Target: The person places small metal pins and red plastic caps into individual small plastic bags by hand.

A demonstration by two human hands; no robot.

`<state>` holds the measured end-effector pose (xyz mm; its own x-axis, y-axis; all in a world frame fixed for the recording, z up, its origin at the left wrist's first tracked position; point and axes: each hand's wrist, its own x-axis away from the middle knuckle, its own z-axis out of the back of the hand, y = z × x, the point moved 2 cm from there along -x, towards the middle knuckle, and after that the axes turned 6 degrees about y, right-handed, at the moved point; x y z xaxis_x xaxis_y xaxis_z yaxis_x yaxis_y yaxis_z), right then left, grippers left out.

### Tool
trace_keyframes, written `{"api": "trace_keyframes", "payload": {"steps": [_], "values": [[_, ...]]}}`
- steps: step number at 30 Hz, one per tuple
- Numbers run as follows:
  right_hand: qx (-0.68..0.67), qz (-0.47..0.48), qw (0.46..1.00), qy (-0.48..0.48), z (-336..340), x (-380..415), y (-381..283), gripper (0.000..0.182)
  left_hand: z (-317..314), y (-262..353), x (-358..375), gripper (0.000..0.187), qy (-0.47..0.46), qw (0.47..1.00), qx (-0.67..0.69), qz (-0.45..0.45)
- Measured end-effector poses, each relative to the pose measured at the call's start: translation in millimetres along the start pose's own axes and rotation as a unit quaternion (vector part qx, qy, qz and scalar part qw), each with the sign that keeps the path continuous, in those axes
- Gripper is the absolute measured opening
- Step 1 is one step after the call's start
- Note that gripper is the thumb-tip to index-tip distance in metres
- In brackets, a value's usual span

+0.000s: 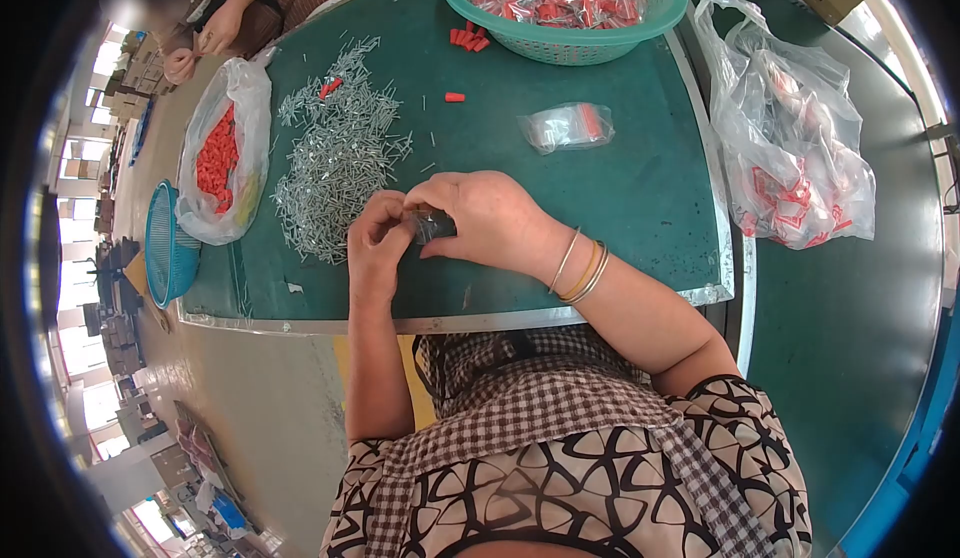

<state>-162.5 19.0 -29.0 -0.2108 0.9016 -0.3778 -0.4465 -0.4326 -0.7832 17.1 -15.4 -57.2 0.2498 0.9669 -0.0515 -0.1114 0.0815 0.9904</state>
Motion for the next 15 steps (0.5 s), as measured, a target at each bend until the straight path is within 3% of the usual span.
{"api": "trace_keyframes", "payload": {"steps": [8,11,15], "values": [[-0.007,-0.052,0.998,-0.019,0.4,-0.5,-2.4,0.043,-1.2,9.3,1.8,0.01,0.023,0.994,-0.09,-0.049],[0.039,0.026,0.999,0.024,-3.3,1.2,-0.3,0.046,-3.5,21.2,1.6,0.01,0.03,0.983,-0.152,-0.098],[0.106,0.043,0.993,0.011,-4.4,3.9,-2.2,0.048,-3.2,24.4,1.6,0.011,0.037,0.979,-0.168,-0.11]]}}
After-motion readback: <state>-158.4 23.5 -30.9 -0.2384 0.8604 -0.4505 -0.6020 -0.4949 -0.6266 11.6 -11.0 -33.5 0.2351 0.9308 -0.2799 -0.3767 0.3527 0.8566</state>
